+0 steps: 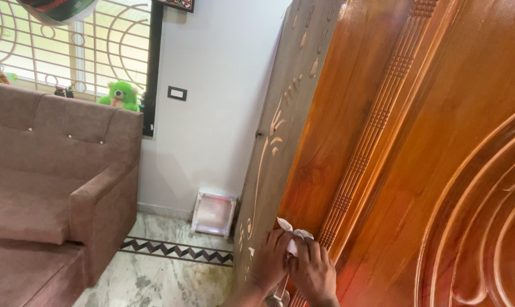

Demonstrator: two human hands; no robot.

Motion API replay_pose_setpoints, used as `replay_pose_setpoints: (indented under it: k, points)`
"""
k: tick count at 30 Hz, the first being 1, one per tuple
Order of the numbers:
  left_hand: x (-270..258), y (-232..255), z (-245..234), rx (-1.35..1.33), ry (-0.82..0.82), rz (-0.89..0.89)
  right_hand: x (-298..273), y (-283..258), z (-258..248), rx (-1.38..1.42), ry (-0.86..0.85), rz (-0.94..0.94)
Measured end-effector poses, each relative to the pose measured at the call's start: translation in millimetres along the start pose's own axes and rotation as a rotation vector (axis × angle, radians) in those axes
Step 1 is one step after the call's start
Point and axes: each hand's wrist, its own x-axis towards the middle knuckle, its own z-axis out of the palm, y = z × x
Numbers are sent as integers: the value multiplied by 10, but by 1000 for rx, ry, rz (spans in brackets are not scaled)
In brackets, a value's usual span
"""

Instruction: The person wipes a carved wooden door with a cloth, cleaning the surface, the decorative details, and the handle after applying liquid from a spray bottle.

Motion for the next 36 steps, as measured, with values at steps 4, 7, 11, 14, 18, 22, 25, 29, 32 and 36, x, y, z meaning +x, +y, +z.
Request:
replay_pose_setpoints:
  k: [4, 7, 11, 14, 18, 22, 25, 29, 32, 36]
  points:
    - [-12, 113, -29, -13, 72, -19, 130, -40, -105, 23, -73, 20]
    - [-3, 158, -42, -41, 104, -29, 224, -26, -132, 4, -188, 35]
    - [-3, 210, -54, -40, 138, -4, 281, -97, -124, -60, -392, 131]
    - [38, 168, -141, -21, 98, 83, 306, -111, -134, -25, -407, 167]
    - [48, 177, -169, -146, 45, -22, 238, -90, -136, 23, -408, 206]
    - [-8, 194, -46, -176, 102, -102, -16, 36, -91, 137, -155, 51]
    - [-62, 145, 1, -213, 99, -128, -162, 147, 39, 151, -162, -26]
    - [-174, 109, -78, -225, 73, -127, -317, 213, 145, 160, -97, -110]
    - [-227, 106, -132, -251, 45, -159, -353, 188, 172, 112, -66, -120]
    - [-282, 112, -123, -269, 102, -120, -379, 132, 168, 73, -20, -122]
